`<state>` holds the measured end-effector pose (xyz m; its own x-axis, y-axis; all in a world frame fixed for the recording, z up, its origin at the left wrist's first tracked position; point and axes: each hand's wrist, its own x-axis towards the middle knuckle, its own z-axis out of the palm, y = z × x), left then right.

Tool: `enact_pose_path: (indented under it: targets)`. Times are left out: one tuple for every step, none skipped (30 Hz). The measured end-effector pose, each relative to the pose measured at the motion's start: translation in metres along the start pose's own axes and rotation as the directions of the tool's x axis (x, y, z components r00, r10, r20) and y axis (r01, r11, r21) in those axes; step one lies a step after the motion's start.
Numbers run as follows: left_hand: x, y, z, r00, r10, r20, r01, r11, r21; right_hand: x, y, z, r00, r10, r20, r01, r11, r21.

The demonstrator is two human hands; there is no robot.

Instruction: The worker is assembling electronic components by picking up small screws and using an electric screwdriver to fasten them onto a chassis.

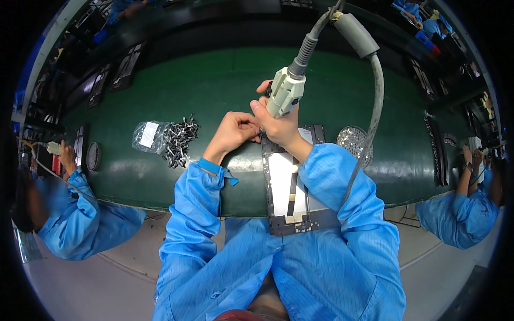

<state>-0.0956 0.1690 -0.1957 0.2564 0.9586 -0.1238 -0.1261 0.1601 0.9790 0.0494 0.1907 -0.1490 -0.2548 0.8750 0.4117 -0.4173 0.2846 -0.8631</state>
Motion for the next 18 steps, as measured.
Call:
enact_pose_path:
  targets:
    - [0.000, 0.001, 0.000, 1.000, -0.001, -0.003, 0.001, 1.000, 0.003, 0.000, 0.001, 0.000, 1.000, -0.009, 0.003, 0.009, 1.000, -0.007]
    - [-0.001, 0.002, 0.001, 1.000, -0.002, -0.003, 0.002, 1.000, 0.002, 0.000, 0.001, 0.000, 1.000, -0.007, 0.003, 0.007, 1.000, -0.007]
    - [-0.001, 0.003, 0.001, 1.000, -0.007, -0.003, 0.007, 1.000, 0.006, 0.000, 0.001, -0.001, 1.000, -0.004, 0.000, 0.004, 1.000, -0.009]
    - [-0.001, 0.004, 0.001, 1.000, -0.012, -0.003, 0.012, 1.000, 0.011, 0.000, 0.001, -0.001, 1.000, -0.001, -0.003, 0.001, 1.000, -0.011]
    - [-0.001, 0.004, 0.001, 1.000, -0.012, -0.004, 0.012, 1.000, 0.010, 0.000, 0.000, -0.001, 1.000, 0.000, -0.002, 0.000, 1.000, -0.011]
    - [-0.001, 0.004, 0.001, 1.000, -0.008, 0.001, 0.008, 1.000, 0.022, -0.001, -0.001, 0.000, 1.000, -0.004, -0.009, 0.004, 1.000, -0.006]
    - [-0.001, 0.004, 0.001, 1.000, -0.004, 0.007, 0.003, 0.999, 0.033, -0.001, -0.001, 0.000, 1.000, -0.008, -0.017, 0.008, 1.000, -0.001]
    - [-0.001, 0.004, 0.001, 1.000, -0.003, 0.005, 0.003, 0.999, 0.033, -0.001, -0.002, 0.000, 1.000, -0.008, -0.016, 0.008, 1.000, -0.001]
    - [-0.002, 0.002, 0.002, 0.999, 0.052, 0.001, -0.052, 0.998, 0.038, -0.001, -0.003, -0.001, 1.000, -0.015, -0.020, 0.015, 1.000, 0.004]
    - [-0.003, 0.002, 0.003, 0.994, 0.108, -0.003, -0.108, 0.993, 0.044, -0.001, -0.003, -0.001, 0.999, -0.022, -0.024, 0.022, 1.000, 0.010]
    - [-0.004, 0.003, 0.003, 0.994, 0.110, -0.001, -0.110, 0.993, 0.045, 0.000, -0.005, -0.002, 0.999, -0.025, -0.024, 0.025, 1.000, 0.009]
    - [-0.005, 0.006, 0.003, 0.978, 0.208, 0.026, -0.208, 0.951, 0.229, 0.000, -0.007, -0.004, 0.999, -0.016, -0.035, 0.017, 0.999, 0.035]
    - [-0.007, 0.007, 0.003, 0.953, 0.296, 0.071, -0.299, 0.865, 0.402, 0.000, -0.009, -0.005, 0.999, -0.008, -0.046, 0.011, 0.998, 0.061]
    - [-0.009, 0.008, 0.004, 0.941, 0.332, 0.072, -0.327, 0.830, 0.452, -0.001, -0.011, -0.005, 0.998, -0.031, -0.054, 0.033, 0.998, 0.044]
    - [-0.009, 0.009, 0.004, 0.940, 0.332, 0.075, -0.328, 0.828, 0.455, 0.001, -0.013, -0.005, 0.998, -0.034, -0.056, 0.037, 0.998, 0.046]
    - [-0.009, 0.010, 0.003, 0.945, 0.323, 0.056, -0.313, 0.841, 0.441, 0.002, -0.015, -0.005, 0.998, -0.036, -0.052, 0.039, 0.998, 0.053]
    - [-0.010, 0.011, 0.004, 0.950, 0.311, 0.038, -0.297, 0.854, 0.427, 0.002, -0.015, -0.006, 0.998, -0.037, -0.051, 0.041, 0.997, 0.060]
    - [-0.010, 0.012, 0.004, 0.950, 0.309, 0.044, -0.297, 0.853, 0.430, 0.002, -0.015, -0.007, 0.998, -0.040, -0.058, 0.044, 0.997, 0.063]
